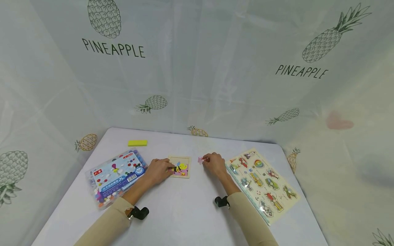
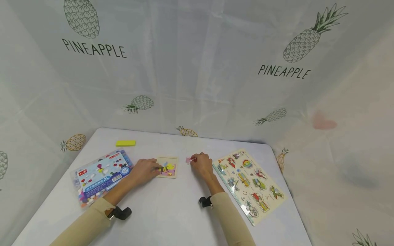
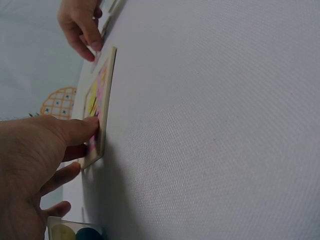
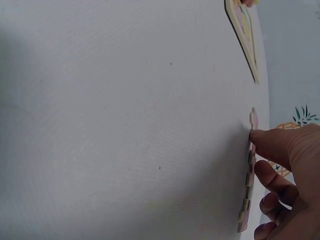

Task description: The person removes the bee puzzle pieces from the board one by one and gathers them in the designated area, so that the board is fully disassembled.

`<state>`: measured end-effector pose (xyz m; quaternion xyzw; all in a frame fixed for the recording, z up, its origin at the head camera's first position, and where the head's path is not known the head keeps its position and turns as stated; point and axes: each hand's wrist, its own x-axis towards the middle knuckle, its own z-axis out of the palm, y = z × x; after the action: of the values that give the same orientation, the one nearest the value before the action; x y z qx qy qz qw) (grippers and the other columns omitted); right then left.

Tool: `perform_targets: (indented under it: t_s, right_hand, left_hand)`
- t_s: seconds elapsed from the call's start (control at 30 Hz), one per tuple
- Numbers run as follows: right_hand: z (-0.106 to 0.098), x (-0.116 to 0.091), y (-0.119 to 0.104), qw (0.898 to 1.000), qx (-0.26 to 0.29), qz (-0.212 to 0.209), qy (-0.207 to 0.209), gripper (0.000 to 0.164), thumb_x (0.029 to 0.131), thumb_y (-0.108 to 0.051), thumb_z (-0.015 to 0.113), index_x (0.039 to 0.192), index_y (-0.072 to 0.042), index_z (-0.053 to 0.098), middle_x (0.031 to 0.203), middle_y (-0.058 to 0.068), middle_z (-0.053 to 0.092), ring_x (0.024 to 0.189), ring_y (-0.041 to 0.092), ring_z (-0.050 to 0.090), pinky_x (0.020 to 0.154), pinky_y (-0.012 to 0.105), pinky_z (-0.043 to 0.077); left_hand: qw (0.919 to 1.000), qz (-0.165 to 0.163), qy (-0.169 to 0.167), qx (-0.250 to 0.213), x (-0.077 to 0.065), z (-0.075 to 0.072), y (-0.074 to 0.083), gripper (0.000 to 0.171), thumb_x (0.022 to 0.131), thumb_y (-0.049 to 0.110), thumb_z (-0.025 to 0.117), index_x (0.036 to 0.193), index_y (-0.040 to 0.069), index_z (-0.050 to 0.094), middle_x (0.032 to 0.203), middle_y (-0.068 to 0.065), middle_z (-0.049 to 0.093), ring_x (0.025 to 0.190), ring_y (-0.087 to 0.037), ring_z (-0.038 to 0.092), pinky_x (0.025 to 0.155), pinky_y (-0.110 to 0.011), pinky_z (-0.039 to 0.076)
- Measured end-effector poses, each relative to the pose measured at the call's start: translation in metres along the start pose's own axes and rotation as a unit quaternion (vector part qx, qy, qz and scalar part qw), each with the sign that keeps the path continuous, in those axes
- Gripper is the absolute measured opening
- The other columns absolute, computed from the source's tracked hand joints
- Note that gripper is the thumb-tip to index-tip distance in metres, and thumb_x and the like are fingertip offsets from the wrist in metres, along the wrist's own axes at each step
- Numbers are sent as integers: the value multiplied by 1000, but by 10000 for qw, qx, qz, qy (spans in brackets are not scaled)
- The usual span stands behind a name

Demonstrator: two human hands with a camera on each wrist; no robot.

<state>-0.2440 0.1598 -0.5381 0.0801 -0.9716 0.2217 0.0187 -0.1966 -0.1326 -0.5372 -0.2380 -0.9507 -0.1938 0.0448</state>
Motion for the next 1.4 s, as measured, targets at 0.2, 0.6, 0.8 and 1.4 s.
perform_targets:
  t_s: [0.2, 0.6, 0.8, 1.4]
  right_hand:
    - [-1, -1, -1, 10000, -4, 43, -23, 25, 90, -24, 74, 114, -15, 75, 90, 0, 65, 89, 21, 58, 83, 49, 46]
    - [7, -9, -12, 9990, 319, -315, 43, 23, 89, -21, 75, 111, -14, 76, 89, 0, 66, 85, 18, 57, 78, 41, 47]
    - [11, -15, -27, 9964, 550, -621, -190, 24, 89, -20, 76, 112, -12, 75, 85, 0, 62, 80, 17, 53, 70, 33, 46]
    - [21, -18, -50, 9907, 382, -1155, -610, 33, 91, -28, 75, 120, -12, 73, 79, -4, 58, 71, 12, 49, 63, 26, 42]
  left_hand:
    - [10000, -39, -35, 43, 1, 2, -2, 24, 91, 24, 75, 114, 18, 78, 106, -1, 70, 97, -21, 65, 100, -58, 44]
    - [10000, -70, 21, 25, 1, 3, 1, 20, 92, 27, 75, 110, 18, 78, 99, 2, 68, 94, -20, 64, 99, -58, 44]
    - [9997, -55, 140, 184, 3, 6, 2, 20, 91, 33, 76, 103, 18, 78, 88, 5, 63, 81, -15, 57, 96, -58, 46]
    - [9978, 107, 169, 637, 3, 11, 7, 32, 93, 31, 73, 124, 23, 74, 88, 2, 55, 82, -20, 53, 85, -54, 49]
